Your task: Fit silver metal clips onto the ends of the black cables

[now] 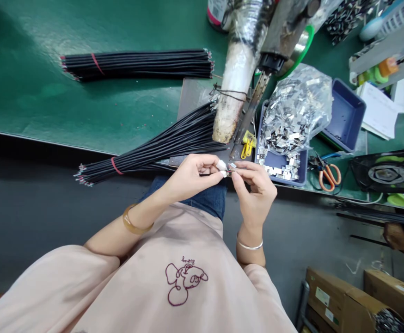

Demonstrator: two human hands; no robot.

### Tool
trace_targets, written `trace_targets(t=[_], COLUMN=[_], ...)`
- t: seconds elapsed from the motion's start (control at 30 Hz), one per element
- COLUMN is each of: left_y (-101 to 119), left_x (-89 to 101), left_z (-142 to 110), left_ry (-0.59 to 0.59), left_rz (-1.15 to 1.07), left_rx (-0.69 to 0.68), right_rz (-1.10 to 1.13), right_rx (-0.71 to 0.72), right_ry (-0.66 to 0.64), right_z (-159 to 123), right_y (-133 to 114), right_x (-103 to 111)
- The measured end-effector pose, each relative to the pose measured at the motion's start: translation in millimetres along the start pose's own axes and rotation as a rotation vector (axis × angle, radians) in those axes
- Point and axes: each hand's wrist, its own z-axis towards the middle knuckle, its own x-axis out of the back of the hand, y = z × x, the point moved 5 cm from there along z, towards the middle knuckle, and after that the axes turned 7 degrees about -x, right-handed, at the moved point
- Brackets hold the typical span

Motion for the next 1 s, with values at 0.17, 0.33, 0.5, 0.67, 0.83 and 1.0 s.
trace_targets(t=[0.17, 0.33, 0.5, 0.67, 0.83, 1.0], left_y=[-1.3, -3.8, 0.7, 3.9, 3.1, 1.6], left_x=[0.0, 0.7, 1.1, 3.6, 3.4, 2.2], left_z=[-0.7, -2.4, -7.0, -11.9, -12.1, -13.2], left_ry=[-0.008, -0.021, -0.013, -0.007, -0.037, -0.025], left_rz=[0.032, 0.128, 0.304, 0.224, 0.186, 0.174], left_rx=[-0.048, -0.087, -0.189, -0.168, -0.156, -0.139], right_rz=[0.108, 0.059, -0.037, 0.049, 0.209, 0.185], right_rx=[-0.035, -0.037, 0.024, -0.040, -0.027, -0.080], right_ry=[-0.061, -0.065, -0.026, 0.029, 0.099, -0.007], right_z=[1.5, 0.6, -4.4, -7.1, -8.3, -7.7], right_y=[4.1, 2.9, 0.2, 2.7, -3.0, 2.1], right_x=[-6.2, -5.8, -4.4, -4.1, 0.2, -5.2])
